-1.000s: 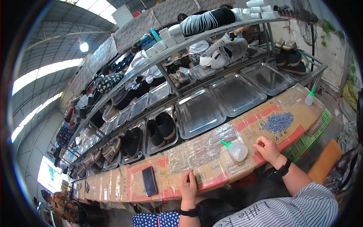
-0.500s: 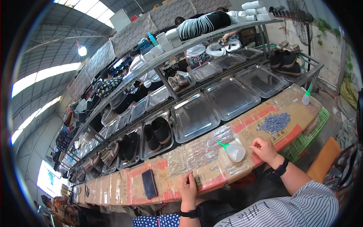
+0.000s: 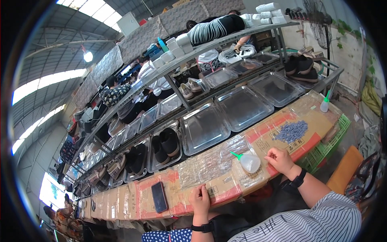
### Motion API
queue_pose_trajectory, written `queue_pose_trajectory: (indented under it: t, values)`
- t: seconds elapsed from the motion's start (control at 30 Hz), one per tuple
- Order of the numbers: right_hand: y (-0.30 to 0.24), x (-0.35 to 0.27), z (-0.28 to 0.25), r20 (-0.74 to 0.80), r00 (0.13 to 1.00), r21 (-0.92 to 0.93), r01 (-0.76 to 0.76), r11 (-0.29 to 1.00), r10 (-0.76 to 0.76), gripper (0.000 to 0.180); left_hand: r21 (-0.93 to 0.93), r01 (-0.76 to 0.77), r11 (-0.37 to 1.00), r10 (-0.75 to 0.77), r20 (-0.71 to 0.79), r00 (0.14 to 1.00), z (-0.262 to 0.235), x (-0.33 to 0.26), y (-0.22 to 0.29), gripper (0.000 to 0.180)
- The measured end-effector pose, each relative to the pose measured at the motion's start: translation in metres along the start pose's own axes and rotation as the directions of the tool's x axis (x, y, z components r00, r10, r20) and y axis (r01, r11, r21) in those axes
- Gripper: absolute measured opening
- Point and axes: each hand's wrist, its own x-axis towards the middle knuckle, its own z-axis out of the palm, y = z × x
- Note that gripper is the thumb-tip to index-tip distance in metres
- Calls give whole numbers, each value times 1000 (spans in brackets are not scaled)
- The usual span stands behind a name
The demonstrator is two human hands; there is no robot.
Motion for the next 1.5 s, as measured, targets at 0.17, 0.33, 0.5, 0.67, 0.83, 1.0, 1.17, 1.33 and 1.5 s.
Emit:
queue_pose_trajectory:
  t: [0.17,0.33,0.5,0.67,0.83,1.0,1.17,1.33,1.5]
  values:
    - [-2,1,-2,10,1000,10,-11,1000,11,16,12,-12,1000,12,7,1000,1,0,2,10]
    - [-1,1,-4,2,1000,8,-10,1000,10,16,-8,-24,1000,24,-4,1000,4,0,2,10]
    - [3,2,-5,-8,1000,4,-5,1000,5,15,-13,-3,1000,4,3,1000,8,-1,1,11]
    - [5,2,-6,10,999,34,-35,999,34,16,-15,47,999,-47,29,998,8,-2,1,14]
    - [6,2,-7,0,1000,28,-25,999,25,16,-21,43,999,-42,29,999,9,-1,4,14]
    - [9,2,-6,-8,1000,40,-27,999,27,16,-7,26,1000,-26,28,999,11,-1,2,14]
    - [13,2,-8,-17,1000,17,-22,1000,22,16,-3,13,1000,-13,22,1000,15,-1,4,14]
    - [13,2,-9,-10,999,13,-32,999,32,16,-15,22,1000,-22,13,1000,15,-2,7,15]
    - [18,2,-11,-5,999,22,-40,999,40,17,-25,58,998,-57,28,998,18,-3,6,15]
